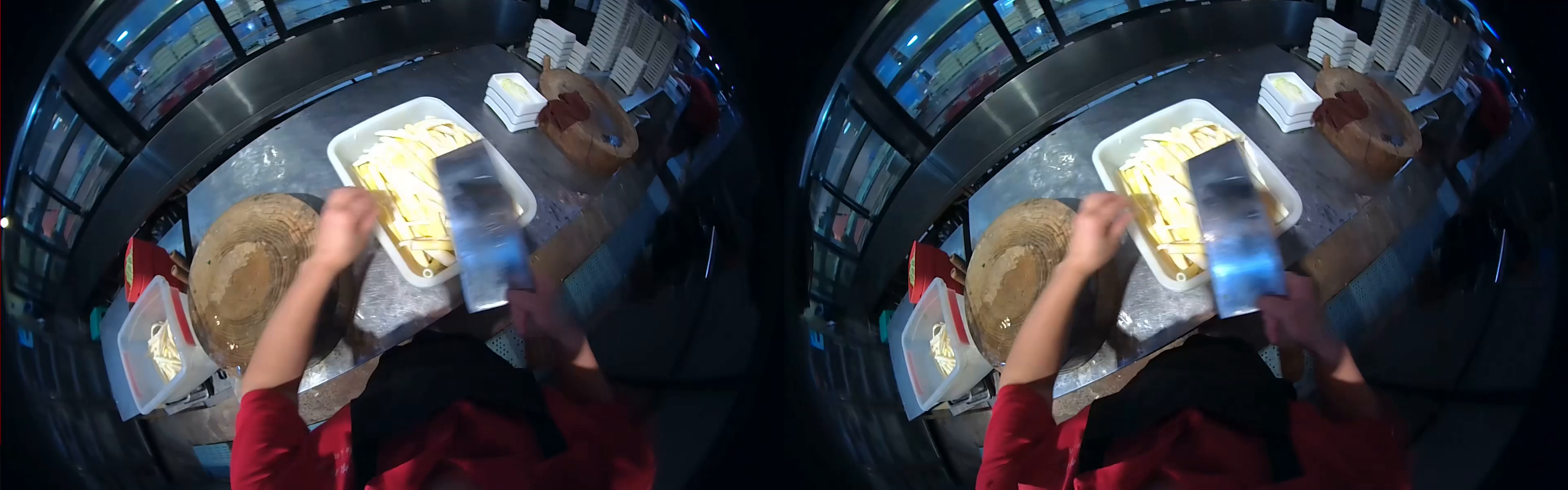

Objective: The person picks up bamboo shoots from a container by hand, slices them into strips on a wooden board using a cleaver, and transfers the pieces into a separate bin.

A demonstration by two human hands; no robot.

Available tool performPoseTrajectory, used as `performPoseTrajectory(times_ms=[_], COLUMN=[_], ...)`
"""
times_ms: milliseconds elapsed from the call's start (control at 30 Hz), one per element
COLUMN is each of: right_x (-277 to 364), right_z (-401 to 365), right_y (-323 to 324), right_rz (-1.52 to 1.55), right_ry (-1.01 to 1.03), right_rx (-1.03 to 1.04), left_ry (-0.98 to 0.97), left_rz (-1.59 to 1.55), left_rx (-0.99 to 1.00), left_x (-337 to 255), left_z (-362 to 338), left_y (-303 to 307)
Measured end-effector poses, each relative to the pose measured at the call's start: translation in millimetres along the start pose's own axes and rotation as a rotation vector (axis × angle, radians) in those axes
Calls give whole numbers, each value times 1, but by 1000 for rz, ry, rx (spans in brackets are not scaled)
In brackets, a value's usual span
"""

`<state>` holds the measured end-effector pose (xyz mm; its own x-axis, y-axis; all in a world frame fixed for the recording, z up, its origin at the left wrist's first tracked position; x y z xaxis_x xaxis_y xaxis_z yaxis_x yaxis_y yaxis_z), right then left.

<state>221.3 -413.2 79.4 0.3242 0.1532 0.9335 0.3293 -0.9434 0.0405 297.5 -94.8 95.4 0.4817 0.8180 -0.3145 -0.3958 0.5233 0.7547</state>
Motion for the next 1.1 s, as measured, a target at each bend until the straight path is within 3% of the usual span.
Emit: performPoseTrajectory(times_ms=[67,133,167,267,367,433,533,667,733,800,900,1000,1067,1100], right_x=[-7,-9,-11,-12,-8,8,10,34,29,32,37,51,67,70], right_z=[-14,-28,-30,-35,-26,-15,14,44,60,76,86,95,88,88], right_y=[33,64,70,82,81,73,57,9,-26,-60,-118,-172,-206,-216], right_rz=[94,196,206,304,286,170,88,-55,-13,-268,-266,-545,-863,-876], right_ry=[-20,21,20,46,45,116,63,57,68,116,9,91,578,586], right_rx=[-80,-294,-301,-384,-363,-312,-123,90,301,408,517,621,682,695], left_ry=[-185,-329,-389,-416,-396,-390,-219,24,159,293,457,425,436,453], left_rz=[-185,-53,15,114,139,148,77,287,470,606,587,478,445,422], left_rx=[149,244,292,493,495,304,204,52,70,134,172,-135,-240,-282], left_x=[-49,-64,-70,-71,-78,-77,-68,-28,-15,-8,3,-7,-14,-15], left_z=[33,43,47,52,55,47,31,-46,-96,-141,-197,-211,-219,-222], left_y=[-48,-94,-106,-124,-109,-85,-9,73,96,104,94,92,93,94])
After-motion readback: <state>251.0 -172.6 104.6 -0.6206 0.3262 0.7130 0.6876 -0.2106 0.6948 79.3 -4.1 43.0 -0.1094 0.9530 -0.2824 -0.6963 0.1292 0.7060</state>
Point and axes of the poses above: each hand's wrist, its own z-axis towards the middle knuckle, its own y-axis out of the back of the hand, x = y × z, the point moved 6 cm from there along z, towards the middle knuckle, and after that the axes turned 3 degrees about -y, right-handed, at the moved point
